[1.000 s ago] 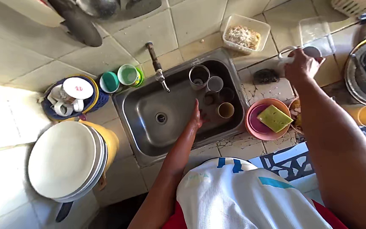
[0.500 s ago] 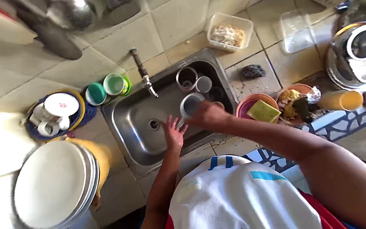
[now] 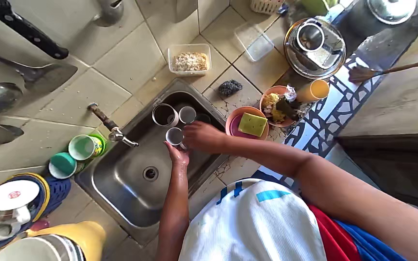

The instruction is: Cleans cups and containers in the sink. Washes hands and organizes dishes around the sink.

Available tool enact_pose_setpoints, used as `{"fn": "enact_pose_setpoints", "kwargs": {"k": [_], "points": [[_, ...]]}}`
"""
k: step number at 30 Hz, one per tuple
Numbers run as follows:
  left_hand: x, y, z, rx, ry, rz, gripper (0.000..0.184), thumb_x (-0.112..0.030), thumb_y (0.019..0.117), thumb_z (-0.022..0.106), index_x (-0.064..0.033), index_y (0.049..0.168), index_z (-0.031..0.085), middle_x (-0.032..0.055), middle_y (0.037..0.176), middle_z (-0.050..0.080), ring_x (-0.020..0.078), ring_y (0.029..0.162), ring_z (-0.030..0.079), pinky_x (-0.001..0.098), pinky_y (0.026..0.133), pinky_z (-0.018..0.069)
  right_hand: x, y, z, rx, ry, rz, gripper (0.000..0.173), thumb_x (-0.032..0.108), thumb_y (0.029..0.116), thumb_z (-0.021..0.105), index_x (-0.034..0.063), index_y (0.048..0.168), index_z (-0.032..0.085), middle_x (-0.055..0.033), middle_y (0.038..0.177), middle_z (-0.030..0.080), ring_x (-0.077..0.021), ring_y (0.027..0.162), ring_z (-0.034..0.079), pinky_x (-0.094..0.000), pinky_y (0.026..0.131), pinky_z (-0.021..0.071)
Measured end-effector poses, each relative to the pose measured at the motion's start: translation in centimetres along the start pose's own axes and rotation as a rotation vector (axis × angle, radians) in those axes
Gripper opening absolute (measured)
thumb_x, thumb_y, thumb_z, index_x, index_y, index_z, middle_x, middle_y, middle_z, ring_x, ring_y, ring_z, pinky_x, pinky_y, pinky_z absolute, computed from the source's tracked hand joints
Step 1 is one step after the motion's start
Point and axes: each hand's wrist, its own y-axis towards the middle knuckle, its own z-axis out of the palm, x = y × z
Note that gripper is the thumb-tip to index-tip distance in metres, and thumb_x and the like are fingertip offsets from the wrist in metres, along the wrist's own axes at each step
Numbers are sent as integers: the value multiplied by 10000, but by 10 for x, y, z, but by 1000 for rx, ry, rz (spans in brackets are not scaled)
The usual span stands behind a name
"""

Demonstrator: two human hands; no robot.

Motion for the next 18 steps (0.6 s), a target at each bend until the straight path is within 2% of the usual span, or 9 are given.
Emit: {"fn": "enact_pose_setpoints", "kwargs": {"k": [2,4,6,8,9,10,13,15,18], "points": [[1,-2,0,-21,79,-42,887,-801,956,60,-244,1635,184,117,1657,297,347,1442,406,640,1036,431,-26,-57,-75,-136,-15,243,266,168,1011,611,99,1248,711,-94,1310,692,-284,1284,611,-506,1124,450],[6,-10,-5,-89,112,-34,884,-792,970,104,-223,1646,134,143,1681,224,368,1473,360,637,1068,417,-66,-126,-145,-121,-112,603,430,218,967,693,129,1383,636,-134,1413,626,-358,1363,536,-612,1123,404],[13,-27,-11,-166,165,8,834,-737,1013,179,-185,1638,175,166,1677,221,368,1481,354,602,1105,414,-121,-198,-180,-70,-198,877,666,212,821,843,139,1434,593,-258,1485,523,-527,1413,408,-780,1067,335],[20,-51,-17,-229,269,87,749,-647,1062,225,-152,1623,240,177,1657,272,363,1469,381,582,1113,413,-174,-253,-186,81,-190,1066,962,212,666,970,215,1513,513,-343,1580,333,-636,1423,280,-852,1002,303],[22,-63,-17,-249,322,143,700,-588,1085,256,-132,1616,259,190,1637,307,364,1451,404,577,1102,423,-198,-271,-182,149,-161,1098,1036,193,637,990,230,1537,478,-362,1597,280,-657,1411,276,-849,991,322],[23,-75,-17,-255,365,204,653,-521,1103,291,-100,1602,280,211,1608,344,364,1425,433,564,1084,440,-219,-283,-173,165,-126,1088,1029,165,618,999,212,1517,501,-365,1581,306,-655,1383,324,-838,987,347],[29,-109,-3,-209,392,312,557,-331,1111,408,-6,1555,320,237,1562,394,336,1372,488,495,1065,476,-249,-307,-167,78,-71,978,759,90,674,948,115,1359,622,-351,1389,522,-611,1242,502,-817,919,417],[33,-126,11,-194,344,308,526,-239,1085,496,9,1529,360,227,1532,442,323,1340,515,489,1050,485,-225,-303,-196,-5,-108,938,695,65,716,908,76,1350,626,-377,1339,552,-639,1226,500,-854,906,394],[50,-130,15,-183,300,251,546,-288,1057,553,-37,1518,399,175,1523,470,296,1339,521,504,1041,493,-172,-289,-247,-118,-216,816,723,183,779,885,77,1410,549,-428,1357,491,-704,1194,470,-891,850,366]]}}
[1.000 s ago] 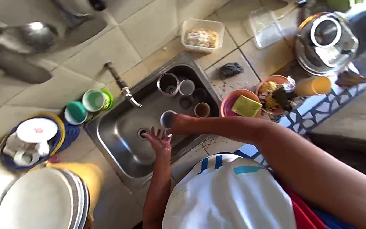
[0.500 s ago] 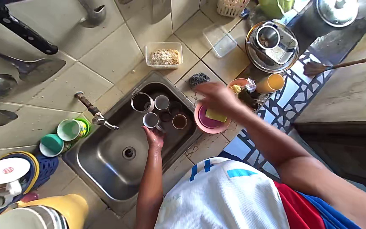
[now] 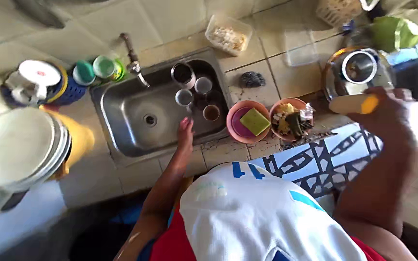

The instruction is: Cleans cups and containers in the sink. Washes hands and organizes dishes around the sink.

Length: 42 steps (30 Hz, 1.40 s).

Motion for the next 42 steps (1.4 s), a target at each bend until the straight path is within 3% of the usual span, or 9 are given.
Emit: {"fn": "enact_pose_setpoints", "kwargs": {"k": [4,8,11,16,20,26,30,35,42], "points": [[11,-1,10,-68,-114,-131,584,-418,1063,527,-71,1521,421,197,1537,442,342,1347,507,547,1038,488,102,-24,-22,-27,54,-289,840,479,787,820,134,1472,477,-329,1373,527,-589,1144,567,-798,819,456],[16,-6,1,-60,-225,-243,646,-541,1060,454,-122,1547,395,153,1572,419,340,1387,476,555,1065,464,249,-40,46,211,207,-656,702,406,781,854,120,1367,591,-215,1336,579,-410,1115,640,-608,846,564],[19,3,-16,-93,-316,-263,638,-570,1073,369,-103,1503,427,157,1493,490,315,1287,553,500,1014,505,341,-37,127,524,66,-815,574,204,909,777,116,1438,573,-266,1466,499,-473,1323,513,-625,1025,484],[7,39,-33,28,-373,-412,734,-692,1029,297,-190,1563,342,172,1551,430,388,1311,532,586,967,512,374,-13,287,432,-99,-971,384,43,916,698,51,1298,657,-269,1320,598,-449,1271,535,-607,1061,422],[7,70,-12,299,-338,-337,719,-616,1069,143,-89,1478,413,123,1306,620,215,1116,637,433,902,556,369,-11,282,435,-39,-867,410,36,1005,550,5,1413,558,-312,1473,493,-484,1398,442,-608,1099,415],[1,73,10,111,-252,-467,890,-794,970,154,-163,1562,362,199,1519,471,389,1288,548,626,949,499,255,-18,136,172,348,-538,401,212,952,722,119,1339,671,-124,1353,664,-299,1315,590,-521,1121,460],[0,45,-1,-100,-76,-202,639,-453,1092,429,-56,1578,306,229,1619,296,388,1418,407,591,1082,423,93,-1,55,-78,295,8,441,305,1023,627,95,1409,601,-183,1311,669,-356,1199,658,-602,1041,504],[-24,-15,27,-150,10,364,475,-142,1050,522,73,1461,418,237,1510,445,239,1325,519,385,1056,479,-54,27,53,-37,212,274,464,354,996,651,57,1352,642,-272,1241,676,-540,1166,609,-801,962,396],[-32,-107,176,289,202,444,287,-131,1040,519,68,1221,618,133,1124,694,160,965,694,348,876,590,-144,159,69,-115,674,551,536,397,1046,532,-30,1370,545,-262,1133,687,-324,823,752,-497,744,644]]}}
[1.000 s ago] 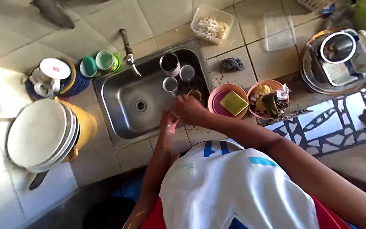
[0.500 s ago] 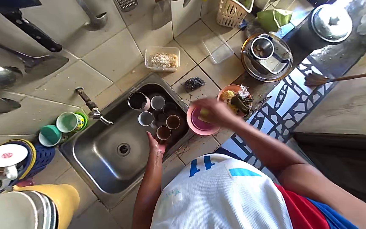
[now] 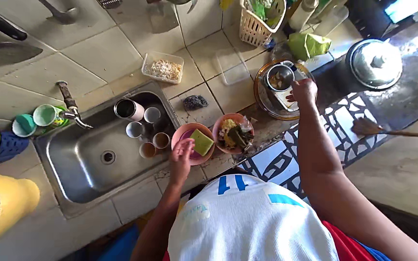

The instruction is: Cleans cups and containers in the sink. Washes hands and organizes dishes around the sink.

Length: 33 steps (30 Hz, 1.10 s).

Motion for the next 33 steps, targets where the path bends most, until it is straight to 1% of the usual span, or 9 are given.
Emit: {"fn": "enact_pose_setpoints", "kwargs": {"k": [3,6,10,15,19,24,28,30,33], "points": [[1,-12,54,133,225,65,281,-195,1034,583,21,1182,688,132,1070,729,155,938,716,341,861,598,-3,35,13,104,45,97,483,349,1020,594,-47,1296,579,-190,1013,729,-235,743,754,-397,709,648],[4,-25,84,150,370,148,280,-246,1022,616,-25,1150,731,104,1042,733,120,903,713,282,841,596,-8,49,15,166,153,103,386,100,980,586,-46,1335,545,-223,1185,668,-265,871,752,-410,759,653],[7,-33,87,121,447,85,287,-261,1019,620,-39,1158,737,108,1042,730,145,897,711,313,843,592,-10,46,2,168,72,-7,377,19,916,603,-34,1289,596,-251,1223,657,-323,954,744,-498,805,646],[9,-28,89,103,525,-10,283,-254,1030,619,-51,1201,718,123,1081,721,200,934,710,397,876,589,-5,34,-21,239,201,-108,459,-2,917,594,-2,1372,529,-226,1240,638,-293,910,739,-461,747,653],[1,-29,98,91,541,-8,279,-250,1036,619,-54,1214,704,143,1098,711,237,930,709,433,860,590,10,-3,-27,284,133,-266,602,10,913,619,106,1481,445,-228,1369,591,-345,962,745,-534,728,658],[-16,-31,106,124,568,-26,330,-264,1044,607,-48,1287,661,182,1180,671,288,917,692,472,828,582,15,-81,0,505,260,-288,719,-32,913,584,172,1550,322,-199,1322,611,-324,906,735,-510,671,649],[-26,-31,112,83,593,-7,381,-193,1038,607,-42,1387,588,199,1324,614,312,986,687,484,861,577,-10,-127,47,372,31,-757,654,17,924,627,39,1539,406,-245,1457,536,-349,1259,614,-522,1004,554],[-30,-29,113,67,590,-26,413,-149,1030,607,-31,1422,554,204,1375,587,322,1056,677,490,904,565,-31,-144,65,292,-151,-1055,566,-29,900,599,66,1456,546,-331,1405,510,-487,1096,651,-587,824,591],[-22,-27,113,38,590,2,413,-141,1016,628,-19,1405,568,210,1368,595,328,1087,673,489,924,559,-55,-148,80,258,-246,-1398,510,-33,907,662,246,1334,678,-335,1419,529,-509,963,693,-568,635,597]]}}
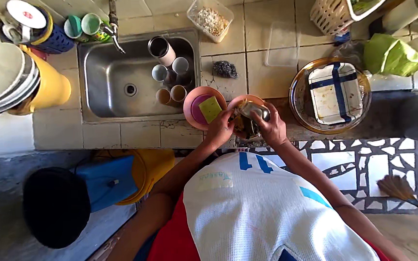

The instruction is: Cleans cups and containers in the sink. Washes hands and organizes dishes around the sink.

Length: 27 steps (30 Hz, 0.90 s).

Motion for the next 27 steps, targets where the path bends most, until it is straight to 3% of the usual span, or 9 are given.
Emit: {"fn": "enact_pose_setpoints", "kwargs": {"k": [6,10,12,15,16,18,20,23,27], "points": [[36,4,7,-174,-63,36,331,-142,1003,637,-34,1315,652,168,1212,674,278,1032,695,465,905,580,-22,7,-7,-27,24,-214,363,126,946,688,284,1272,699,-320,1445,523,-518,936,677,-571,583,555],[68,3,-12,-341,-103,39,319,-179,1017,615,-42,1300,671,151,1208,689,239,918,706,414,833,600,-22,31,-26,35,280,172,634,400,966,687,92,1489,503,-244,1337,630,-360,1080,692,-573,905,564],[88,3,-42,-429,-85,40,339,-183,1021,603,-43,1325,659,160,1231,688,240,956,710,420,862,596,-26,43,-25,-121,120,-59,358,169,990,658,49,1326,639,-325,1412,545,-423,952,710,-557,771,594],[128,21,-120,-528,58,5,380,-228,1040,570,-44,1368,627,175,1272,670,257,1021,703,432,893,587,-1,76,-36,-155,172,106,429,13,958,557,-101,1371,543,-366,1486,443,-449,1324,538,-528,1081,483],[142,32,-152,-537,131,-23,398,-243,1053,548,-45,1393,607,176,1301,656,275,1084,688,446,941,569,16,92,-39,-157,311,312,555,-9,948,538,-121,1474,400,-321,1498,450,-330,1312,570,-431,1043,526],[170,64,-219,-506,278,-83,436,-266,1074,504,-57,1454,549,181,1429,583,336,1289,588,493,1069,489,56,129,-32,-240,706,625,742,-46,940,511,50,1594,175,-176,1419,506,-201,982,704,-379,693,643],[202,107,-279,-459,439,-93,483,-256,1074,500,-68,1518,474,193,1548,463,415,1374,484,541,1090,446,100,166,-12,-226,985,749,718,-48,932,462,194,1561,217,-83,1252,590,-206,816,710,-407,575,624],[257,171,-353,-326,669,8,498,-219,1061,536,-74,1532,461,179,1589,419,457,1350,482,586,1048,449,165,216,54,-25,1177,839,571,7,955,459,214,1482,387,-76,1163,640,-211,827,692,-424,625,610],[301,219,-412,47,916,314,346,-203,1098,450,-2,1342,591,223,1334,605,445,1268,557,585,1018,470,249,278,175,280,1245,1037,526,32,954,502,132,1467,441,-161,1205,637,-268,896,700,-438,711,622]]}}
